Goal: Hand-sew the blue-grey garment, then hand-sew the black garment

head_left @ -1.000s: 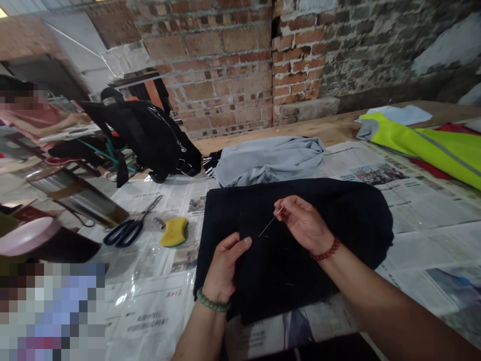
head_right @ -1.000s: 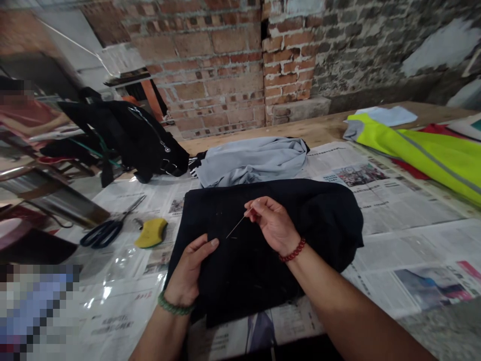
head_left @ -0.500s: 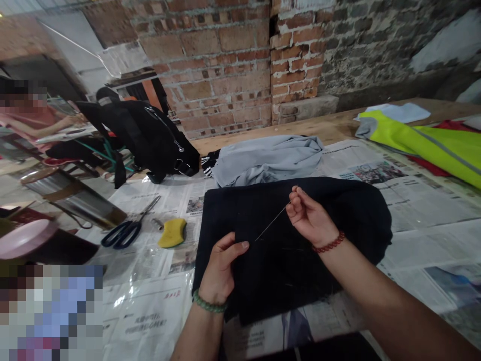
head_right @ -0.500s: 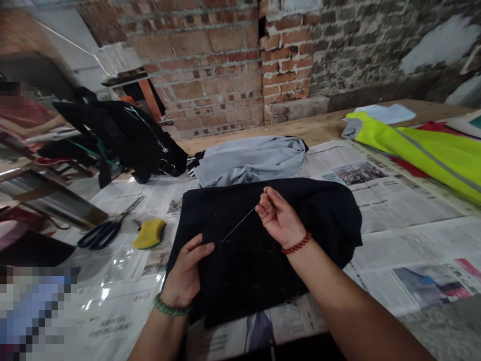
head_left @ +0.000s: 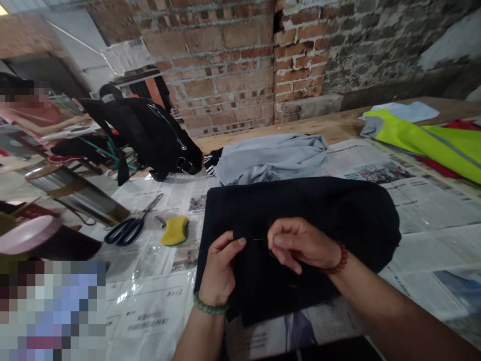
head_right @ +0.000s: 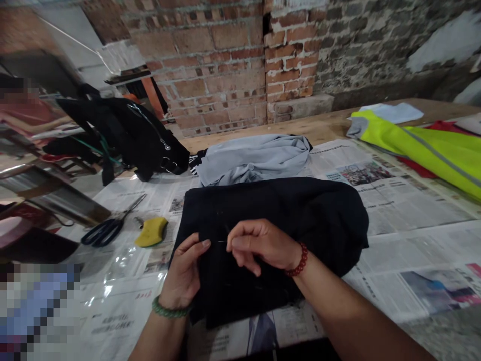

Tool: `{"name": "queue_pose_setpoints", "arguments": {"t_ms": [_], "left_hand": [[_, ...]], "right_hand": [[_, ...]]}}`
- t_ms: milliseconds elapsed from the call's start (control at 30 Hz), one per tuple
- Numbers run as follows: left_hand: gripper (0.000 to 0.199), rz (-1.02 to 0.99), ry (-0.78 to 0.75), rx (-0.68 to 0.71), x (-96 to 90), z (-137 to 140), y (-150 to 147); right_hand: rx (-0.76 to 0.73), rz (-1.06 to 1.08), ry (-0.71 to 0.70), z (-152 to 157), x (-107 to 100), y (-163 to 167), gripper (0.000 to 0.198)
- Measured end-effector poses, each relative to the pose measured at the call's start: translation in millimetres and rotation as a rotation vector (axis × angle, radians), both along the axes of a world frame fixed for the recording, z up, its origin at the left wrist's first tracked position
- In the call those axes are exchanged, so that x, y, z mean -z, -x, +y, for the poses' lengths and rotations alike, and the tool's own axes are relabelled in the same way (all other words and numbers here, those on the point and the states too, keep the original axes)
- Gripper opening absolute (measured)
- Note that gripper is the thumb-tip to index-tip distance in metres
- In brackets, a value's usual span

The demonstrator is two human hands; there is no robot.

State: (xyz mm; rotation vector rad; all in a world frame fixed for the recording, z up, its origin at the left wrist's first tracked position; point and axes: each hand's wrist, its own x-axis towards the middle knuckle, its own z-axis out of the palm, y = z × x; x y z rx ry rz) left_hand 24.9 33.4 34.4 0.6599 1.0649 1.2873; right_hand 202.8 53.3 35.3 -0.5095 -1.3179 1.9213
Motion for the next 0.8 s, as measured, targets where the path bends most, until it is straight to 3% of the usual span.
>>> {"name": "queue_pose_setpoints", "arguments": {"t_ms": [67,200,500,600,733,800], "left_hand": [[0.012,0.014,-0.017,-0.009,0.3,0,0],[0.014,0.041,-0.046,-0.032,1.4,1,0],[0.015,0.156,-0.074,-0.072,7.6,1,-1],[0.014,0.353,-0.187,-0.133,11.4,2,1],[0.009,0.842,-0.538,-0.075,11.9,1,2],[0.012,0.992,-0.664,-0.057,11.1,0,2]], "right_hand": [[-0.056,-0.124,-0.052,-3,0,4,0.017],[-0.028,-0.333,-0.083,-4,0,8,0.009],[0.005,-0.399,-0.035,-3,-3,10,0.014],[0.017,-0.431,-0.002,-2,-2,12,0.014],[0.027,-0.469,0.065,-1,0,16,0.014],[0.029,-0.466,0.092,0,1,17,0.014]]}}
